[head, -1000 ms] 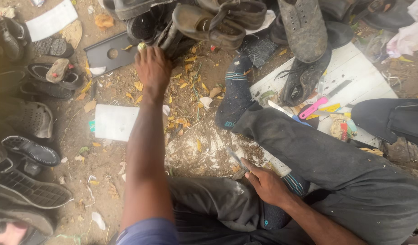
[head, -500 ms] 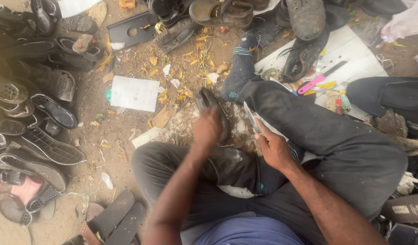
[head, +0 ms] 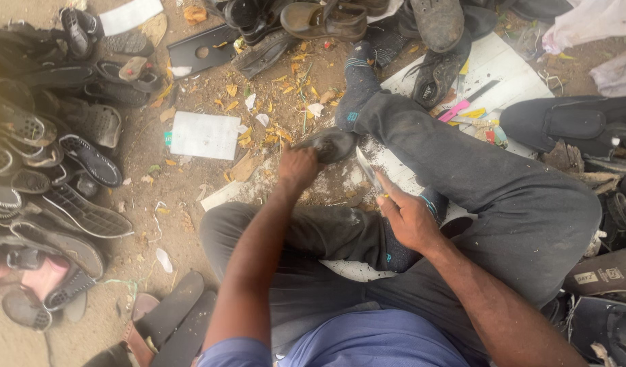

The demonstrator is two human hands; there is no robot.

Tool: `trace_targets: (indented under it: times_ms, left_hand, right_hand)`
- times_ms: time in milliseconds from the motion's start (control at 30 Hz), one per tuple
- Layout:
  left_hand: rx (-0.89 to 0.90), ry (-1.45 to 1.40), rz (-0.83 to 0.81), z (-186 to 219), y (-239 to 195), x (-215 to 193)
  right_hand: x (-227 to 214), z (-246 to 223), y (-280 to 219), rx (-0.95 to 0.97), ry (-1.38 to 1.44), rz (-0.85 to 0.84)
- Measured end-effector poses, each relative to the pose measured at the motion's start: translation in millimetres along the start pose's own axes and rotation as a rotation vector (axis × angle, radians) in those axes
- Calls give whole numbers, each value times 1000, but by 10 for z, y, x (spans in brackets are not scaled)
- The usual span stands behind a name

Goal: The person sits on the ground and uses a knife to scrape and clean the sole of a black shoe. They hold the shoe with one hand and use the tool to remove material from the bottom surface.

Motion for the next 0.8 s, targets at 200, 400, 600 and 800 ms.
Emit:
trace_targets:
  times_ms: [200,400,600,800]
  left_hand:
    - [-15,-154,476,23,-77,-35]
    - [143,-95,542,-81,-304,179]
    - [278,-138,969,133,-628,158]
    - [401,-259,930,27,-571,222]
  right_hand:
    - [134,-258,7,-442,-236,113]
    - [305,-25,313,-245,-316,24]
    - [646,-375,957,-239,-535,-28]
    - [828,-356,1373,-177,-459,-74]
Point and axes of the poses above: each hand's wrist, its own y-axis towards the middle knuckle, its own x-axis out of the palm, z = x × y, the point moved 9 cm from there along y, towards the middle knuckle, and after that the axes turned 12 degrees about -z, right-handed, at the moved point
